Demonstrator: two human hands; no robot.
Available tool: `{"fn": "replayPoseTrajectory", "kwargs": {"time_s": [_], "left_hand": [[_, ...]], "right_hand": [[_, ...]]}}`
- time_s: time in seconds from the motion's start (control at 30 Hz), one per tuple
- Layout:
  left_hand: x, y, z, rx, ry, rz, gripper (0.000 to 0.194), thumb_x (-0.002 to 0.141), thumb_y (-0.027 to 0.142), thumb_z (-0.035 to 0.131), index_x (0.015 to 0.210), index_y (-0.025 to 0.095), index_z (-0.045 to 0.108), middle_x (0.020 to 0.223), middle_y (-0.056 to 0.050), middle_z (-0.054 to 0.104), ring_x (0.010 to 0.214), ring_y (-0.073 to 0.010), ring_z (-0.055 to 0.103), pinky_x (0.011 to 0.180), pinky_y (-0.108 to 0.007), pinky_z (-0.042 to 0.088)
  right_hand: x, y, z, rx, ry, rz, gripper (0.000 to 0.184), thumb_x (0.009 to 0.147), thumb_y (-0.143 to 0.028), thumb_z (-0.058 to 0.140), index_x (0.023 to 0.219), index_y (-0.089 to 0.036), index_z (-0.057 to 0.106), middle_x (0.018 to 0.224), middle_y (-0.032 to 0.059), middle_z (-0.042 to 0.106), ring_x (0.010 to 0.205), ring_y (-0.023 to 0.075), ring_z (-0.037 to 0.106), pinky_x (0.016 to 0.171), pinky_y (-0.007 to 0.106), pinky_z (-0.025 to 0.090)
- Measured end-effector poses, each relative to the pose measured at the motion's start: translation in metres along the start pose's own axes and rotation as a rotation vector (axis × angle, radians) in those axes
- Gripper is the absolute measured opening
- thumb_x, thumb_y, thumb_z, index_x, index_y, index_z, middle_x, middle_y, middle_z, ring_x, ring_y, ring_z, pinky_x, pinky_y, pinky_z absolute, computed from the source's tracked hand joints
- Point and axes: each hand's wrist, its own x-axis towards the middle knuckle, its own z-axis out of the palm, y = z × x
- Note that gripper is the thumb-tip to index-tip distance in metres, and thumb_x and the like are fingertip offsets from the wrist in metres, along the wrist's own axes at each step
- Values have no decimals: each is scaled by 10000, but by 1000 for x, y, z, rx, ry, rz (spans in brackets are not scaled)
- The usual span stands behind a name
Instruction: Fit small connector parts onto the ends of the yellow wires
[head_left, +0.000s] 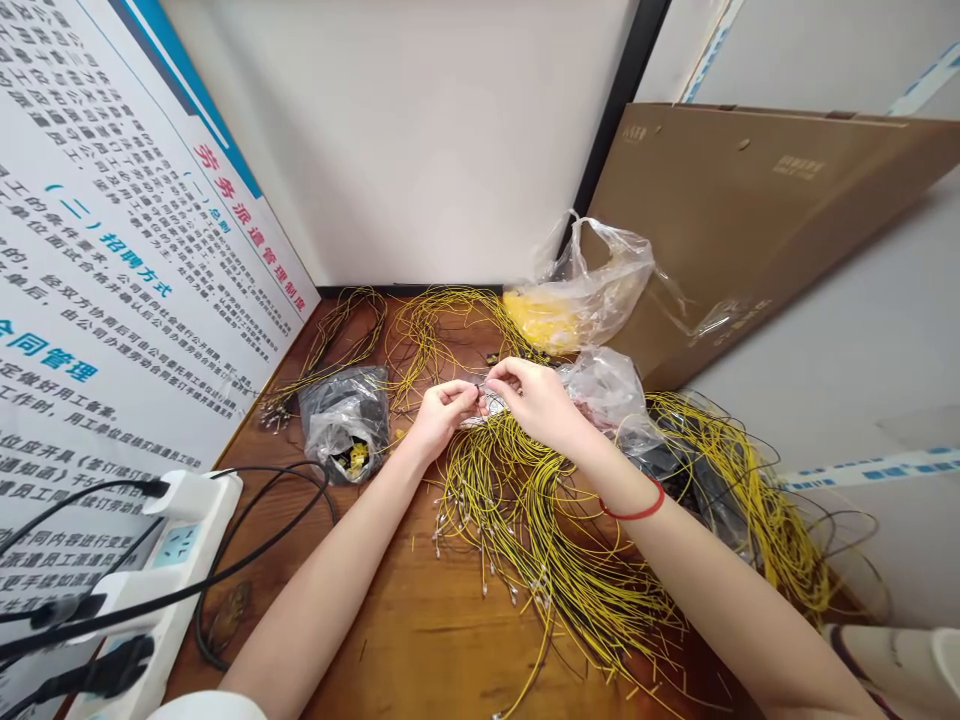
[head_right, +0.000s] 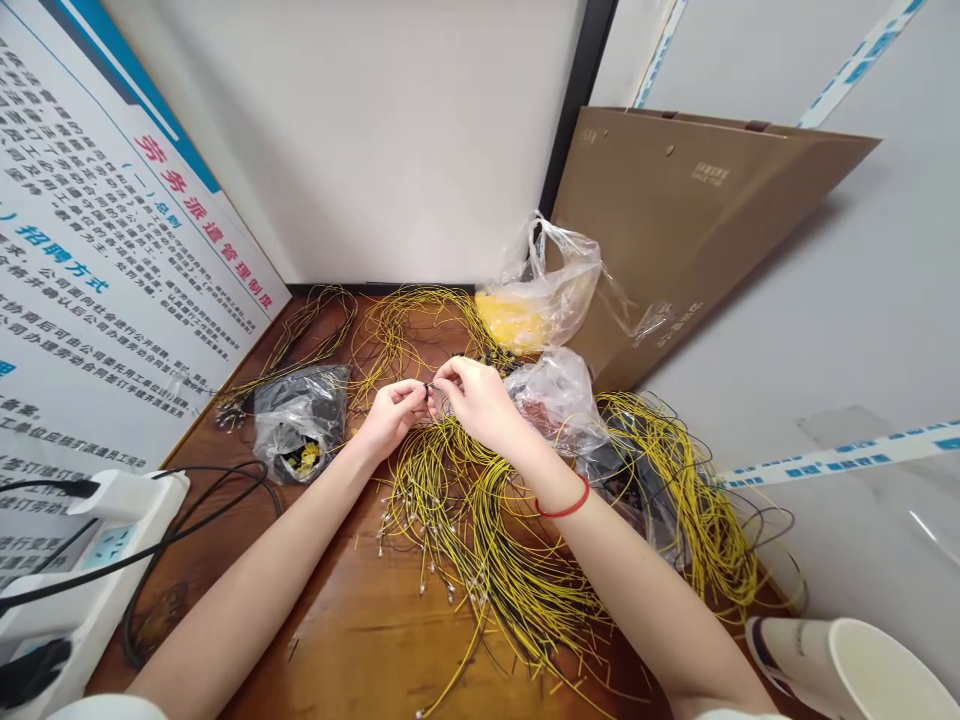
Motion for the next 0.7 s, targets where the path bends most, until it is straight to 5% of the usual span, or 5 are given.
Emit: {"fn": "replayPoseTrajectory", "kwargs": {"time_s": [0.13,0.3,0.53,0.7], "left_hand": [[-3,0,1,-42,-19,-44,410,539,407,865,704,108,639,611,12,612,528,-94,605,593,-245,535],[-5,1,5,-90,-42,-79,412,560,403,857,731,105,629,630,31,569,484,-48,526,547,-225,544],[-4,2,9,-126,-40,-93,428,532,375,876,709,82,619,615,28,526,409,18,334,325,-86,194],[-3,1,10,-116,-32,-71,441,523,396,875,686,91,600,615,36,511,405,25,270,355,-106,171]], "right_hand": [[-1,7,0,-80,46,-130,112,863,-135,509,776,-186,557,829,50,646,786,158,588,745,311,453],[-2,8,-1,-56,52,-108,97,859,-144,524,802,-183,592,824,43,679,752,151,611,733,311,474],[7,8,-2,214,79,6,65,780,-223,627,796,-186,678,802,36,722,742,156,658,740,328,526],[8,8,5,310,140,88,70,748,-227,625,781,-177,661,759,32,706,697,149,649,696,316,528]]}}
